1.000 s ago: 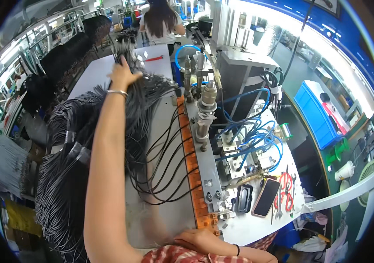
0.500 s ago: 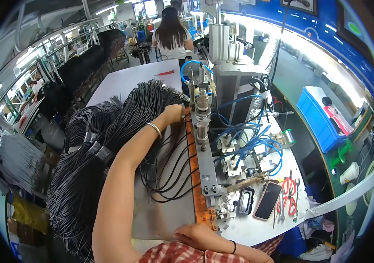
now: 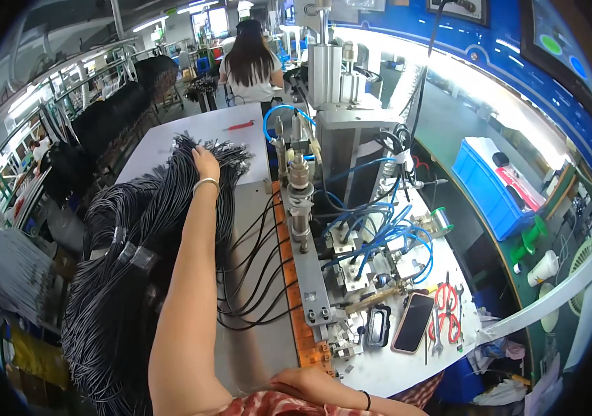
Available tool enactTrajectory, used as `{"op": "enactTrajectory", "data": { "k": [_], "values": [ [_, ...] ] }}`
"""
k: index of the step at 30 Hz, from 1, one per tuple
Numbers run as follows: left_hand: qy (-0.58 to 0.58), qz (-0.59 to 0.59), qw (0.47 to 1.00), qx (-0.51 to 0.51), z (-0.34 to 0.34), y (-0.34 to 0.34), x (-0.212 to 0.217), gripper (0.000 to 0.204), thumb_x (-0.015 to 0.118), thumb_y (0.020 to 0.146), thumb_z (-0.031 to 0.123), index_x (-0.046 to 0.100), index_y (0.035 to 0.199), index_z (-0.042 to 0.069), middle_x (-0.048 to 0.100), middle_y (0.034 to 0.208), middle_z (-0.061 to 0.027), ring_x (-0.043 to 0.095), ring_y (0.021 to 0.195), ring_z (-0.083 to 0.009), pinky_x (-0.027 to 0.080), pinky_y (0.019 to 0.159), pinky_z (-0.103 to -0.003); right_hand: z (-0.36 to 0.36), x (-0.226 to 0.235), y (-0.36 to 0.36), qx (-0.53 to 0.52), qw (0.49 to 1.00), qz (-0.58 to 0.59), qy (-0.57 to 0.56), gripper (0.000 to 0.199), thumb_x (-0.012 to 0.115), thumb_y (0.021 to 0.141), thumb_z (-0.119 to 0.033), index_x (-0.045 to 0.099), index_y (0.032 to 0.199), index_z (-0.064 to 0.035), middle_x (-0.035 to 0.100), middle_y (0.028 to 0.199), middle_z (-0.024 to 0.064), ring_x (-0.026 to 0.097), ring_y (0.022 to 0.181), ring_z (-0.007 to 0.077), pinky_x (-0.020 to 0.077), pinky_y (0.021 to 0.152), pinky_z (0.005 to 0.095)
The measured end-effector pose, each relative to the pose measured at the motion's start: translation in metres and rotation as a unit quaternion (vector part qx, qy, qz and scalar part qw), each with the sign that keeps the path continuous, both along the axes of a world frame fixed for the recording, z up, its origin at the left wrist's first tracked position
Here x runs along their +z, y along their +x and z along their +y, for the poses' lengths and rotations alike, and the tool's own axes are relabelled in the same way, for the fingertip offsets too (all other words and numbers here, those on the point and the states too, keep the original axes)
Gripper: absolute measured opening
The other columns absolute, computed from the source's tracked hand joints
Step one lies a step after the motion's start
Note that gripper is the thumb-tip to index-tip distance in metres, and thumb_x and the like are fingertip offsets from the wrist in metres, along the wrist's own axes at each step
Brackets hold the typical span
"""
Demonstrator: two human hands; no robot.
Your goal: The person inserts individual wire ends from a cable bundle into slots on a machine fixture by hand, then rearranges the cable bundles on the workbench.
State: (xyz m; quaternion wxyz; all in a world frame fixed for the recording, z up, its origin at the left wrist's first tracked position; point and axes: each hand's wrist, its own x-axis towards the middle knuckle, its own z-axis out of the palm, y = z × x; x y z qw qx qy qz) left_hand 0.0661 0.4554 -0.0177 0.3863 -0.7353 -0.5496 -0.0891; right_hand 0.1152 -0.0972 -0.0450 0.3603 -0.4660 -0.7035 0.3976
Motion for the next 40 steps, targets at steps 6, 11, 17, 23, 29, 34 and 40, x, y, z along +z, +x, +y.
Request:
{"op": "enactTrajectory", "data": {
  "k": [6, 11, 17, 23, 29, 34, 40],
  "values": [
    [-0.318, -0.205, 0.881, -0.285, -0.06, 0.001, -0.019, 0.016, 0.053, 0.078, 0.012, 0.069, 0.078, 0.009, 0.066, 0.083, -0.018, 0.062, 0.074, -0.0347, 0.05, 0.07, -0.04, 0.0, 0.013, -0.008, 0.057, 0.998, 0.0, 0.008, 0.017, 0.057, 0.084, -0.015, 0.06, 0.097, -0.0034, 0.062, 0.089, 0.0149, 0.06, 0.077, 0.0333, 0.0479, 0.066, 0.0383],
    [-0.534, -0.332, 0.748, -0.212, -0.087, 0.043, -0.022, 0.026, 0.065, 0.07, 0.027, 0.067, 0.072, 0.002, 0.065, 0.07, -0.0178, 0.062, 0.057, -0.0318, 0.049, 0.057, -0.039, -0.01, 0.015, -0.006, 0.041, 0.999, -0.001, 0.02, 0.017, 0.059, 0.085, -0.016, 0.061, 0.096, -0.0031, 0.063, 0.087, 0.0128, 0.062, 0.075, 0.0283, 0.0483, 0.064, 0.0334],
    [-0.324, -0.247, 0.871, -0.274, -0.028, 0.002, -0.056, 0.035, 0.071, 0.066, 0.032, 0.066, 0.067, -0.002, 0.063, 0.07, -0.0194, 0.063, 0.065, -0.0314, 0.049, 0.057, -0.04, -0.01, 0.094, 0.006, 0.168, 0.92, 0.352, 0.023, 0.038, 0.054, 0.089, -0.027, 0.055, 0.111, 0.003, 0.061, 0.101, 0.0161, 0.059, 0.094, 0.0276, 0.0454, 0.078, 0.0356],
    [-0.214, -0.607, 0.672, -0.366, -0.073, -0.003, 0.015, 0.025, 0.063, 0.076, 0.027, 0.064, 0.061, 0.007, 0.061, 0.057, -0.0042, 0.058, 0.051, -0.0144, 0.044, 0.049, -0.03, -0.023, 0.161, 0.013, 0.18, 0.697, 0.694, 0.011, 0.056, 0.048, 0.09, -0.041, 0.05, 0.113, 0.0102, 0.058, 0.102, 0.0225, 0.057, 0.094, 0.0342, 0.0446, 0.081, 0.0404],
    [-0.237, -0.596, 0.564, -0.52, -0.28, -0.001, 0.12, 0.009, 0.06, 0.084, 0.006, 0.063, 0.088, -0.002, 0.063, 0.077, -0.0043, 0.056, 0.068, -0.0098, 0.045, 0.063, -0.02, 0.01, 0.137, 0.032, 0.363, 0.628, 0.673, 0.144, 0.056, 0.047, 0.09, -0.046, 0.053, 0.107, 0.0071, 0.058, 0.095, 0.0225, 0.056, 0.088, 0.0342, 0.0443, 0.079, 0.0427],
    [-0.237, -0.279, 0.751, -0.549, -0.378, -0.05, 0.128, 0.023, 0.06, 0.063, -0.009, 0.063, 0.083, 0.002, 0.06, 0.071, -0.0075, 0.057, 0.065, -0.0214, 0.044, 0.061, -0.028, 0.004, 0.093, 0.068, -0.278, 0.884, 0.318, 0.202, 0.053, 0.053, 0.088, -0.043, 0.051, 0.112, 0.0042, 0.058, 0.088, 0.0162, 0.057, 0.064, 0.0231, 0.0471, 0.059, 0.031],
    [-0.27, -0.169, 0.771, -0.552, -0.391, -0.044, 0.119, 0.02, 0.063, 0.064, -0.003, 0.063, 0.082, 0.005, 0.061, 0.073, -0.0086, 0.057, 0.069, -0.0267, 0.043, 0.065, -0.036, 0.012, 0.059, 0.075, -0.319, 0.871, 0.374, -0.011, 0.058, 0.06, 0.085, -0.039, 0.043, 0.122, 0.0031, 0.055, 0.111, 0.0142, 0.061, 0.077, 0.0239, 0.0519, 0.061, 0.03]
  ]
}}
